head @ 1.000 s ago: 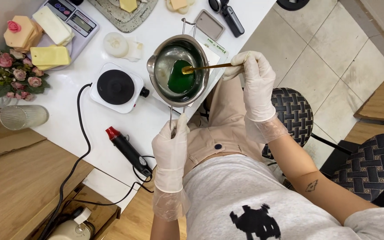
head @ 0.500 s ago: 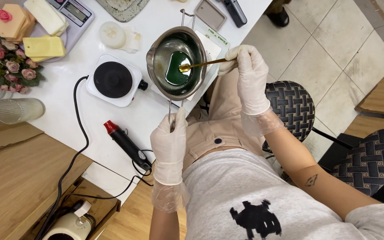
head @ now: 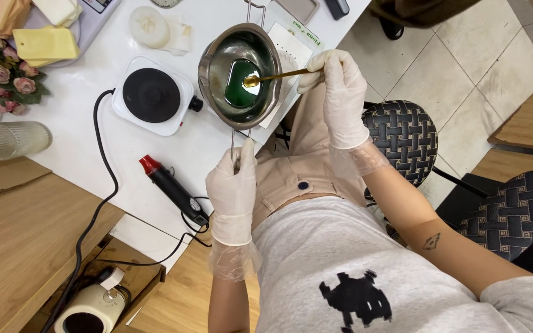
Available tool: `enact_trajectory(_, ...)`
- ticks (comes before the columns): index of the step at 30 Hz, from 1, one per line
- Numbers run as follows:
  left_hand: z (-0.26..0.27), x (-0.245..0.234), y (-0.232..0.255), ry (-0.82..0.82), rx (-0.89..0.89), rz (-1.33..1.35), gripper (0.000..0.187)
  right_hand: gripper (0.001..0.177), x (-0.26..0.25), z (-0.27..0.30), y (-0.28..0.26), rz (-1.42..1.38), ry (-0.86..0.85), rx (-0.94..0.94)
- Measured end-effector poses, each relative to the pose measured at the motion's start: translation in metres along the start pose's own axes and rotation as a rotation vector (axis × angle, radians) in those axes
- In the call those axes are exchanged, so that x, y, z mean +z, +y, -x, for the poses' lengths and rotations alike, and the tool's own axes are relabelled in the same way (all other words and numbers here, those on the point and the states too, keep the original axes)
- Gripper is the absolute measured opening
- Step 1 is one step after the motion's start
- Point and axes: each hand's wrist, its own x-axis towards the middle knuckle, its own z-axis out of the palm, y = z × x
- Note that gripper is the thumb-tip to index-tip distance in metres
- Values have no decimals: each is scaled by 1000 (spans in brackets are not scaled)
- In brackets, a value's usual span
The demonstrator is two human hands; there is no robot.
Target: The person holds a melting pot of green melted wax and uses a spoon to ladle the wax into leaf-shaped molds on a tray, filling several molds one at a time. They then place a block of wax into the pot and use a heat gun to melt it.
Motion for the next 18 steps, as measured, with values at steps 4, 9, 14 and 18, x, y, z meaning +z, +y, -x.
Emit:
enact_trajectory(4,1,0,0,-1,-2,20,31,28,1,-1,3,-17,13,-15)
enact_trajectory(9,2,-1,1,-3,3,32,31,28,3,0,3,-19,1,-18)
enact_trajectory(14,3,-1,3,-6,-3,36,31,28,4,0,3,-7,2,12)
enact_trajectory(18,3,-1,2,-3,-6,19,31,28,4,0,6,-17,8,11)
